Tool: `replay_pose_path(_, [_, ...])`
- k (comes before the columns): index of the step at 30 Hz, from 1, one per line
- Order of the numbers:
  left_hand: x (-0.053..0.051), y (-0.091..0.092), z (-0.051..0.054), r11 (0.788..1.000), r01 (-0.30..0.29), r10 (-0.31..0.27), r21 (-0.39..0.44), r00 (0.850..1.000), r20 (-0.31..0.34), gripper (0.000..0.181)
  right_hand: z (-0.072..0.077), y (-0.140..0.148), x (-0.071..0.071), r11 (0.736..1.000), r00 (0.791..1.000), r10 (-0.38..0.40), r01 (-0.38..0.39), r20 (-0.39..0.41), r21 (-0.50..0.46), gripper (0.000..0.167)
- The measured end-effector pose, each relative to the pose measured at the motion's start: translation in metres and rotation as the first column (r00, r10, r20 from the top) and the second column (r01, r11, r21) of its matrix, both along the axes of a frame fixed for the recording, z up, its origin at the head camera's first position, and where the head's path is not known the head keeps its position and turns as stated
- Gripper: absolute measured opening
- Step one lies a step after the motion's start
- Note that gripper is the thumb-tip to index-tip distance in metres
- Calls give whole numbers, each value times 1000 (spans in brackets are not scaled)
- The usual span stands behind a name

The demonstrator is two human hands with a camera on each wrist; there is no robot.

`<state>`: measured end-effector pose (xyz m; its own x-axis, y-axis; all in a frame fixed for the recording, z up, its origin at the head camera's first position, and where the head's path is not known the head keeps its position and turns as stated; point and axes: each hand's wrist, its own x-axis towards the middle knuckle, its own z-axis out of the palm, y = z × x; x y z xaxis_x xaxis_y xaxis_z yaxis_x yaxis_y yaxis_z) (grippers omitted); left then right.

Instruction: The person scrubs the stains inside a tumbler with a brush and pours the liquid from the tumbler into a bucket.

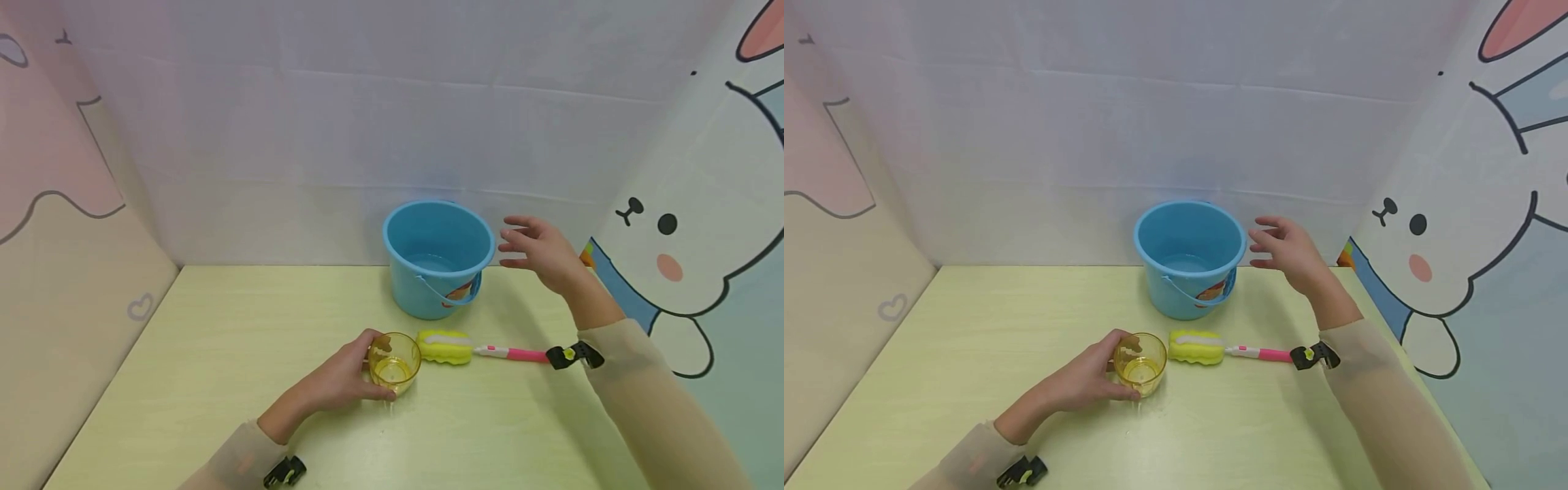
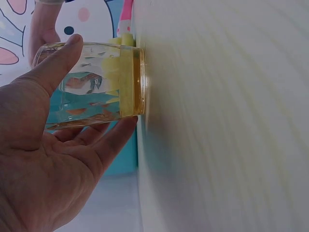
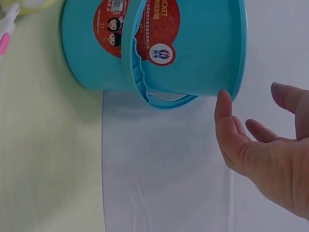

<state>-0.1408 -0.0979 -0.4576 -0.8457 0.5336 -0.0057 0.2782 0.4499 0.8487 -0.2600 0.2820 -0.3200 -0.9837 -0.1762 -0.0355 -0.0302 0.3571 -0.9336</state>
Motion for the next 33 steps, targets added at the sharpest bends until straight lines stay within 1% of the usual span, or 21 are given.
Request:
replay_pose_path(3, [0,0,-1,1000,-1,1,-2,1000,-2,85,0,-2,-4,999,999,-3,4,36,-37,71])
replay_pose_path(7, [0,-1,-1,1000,-1,1,-4,1000,-3,85,0,-5,-9,998,999,3,0,54,-55,72])
replay_pose_path(13, [-1,0,0,1000,-1,1,-5,1000,-4,86,0,-9,-15,998,998,2,2,70,-58,71])
replay_pose_path(22, [-2,2,1,1000,2,-3,-10,1000,-7,85,-1,-7,-24,999,995,-2,6,96,-48,63])
replay_pose_path(33, [-1,2,2,1000,2,-2,-18,1000,-2,85,0,-5,-30,995,986,42,-26,164,-101,62])
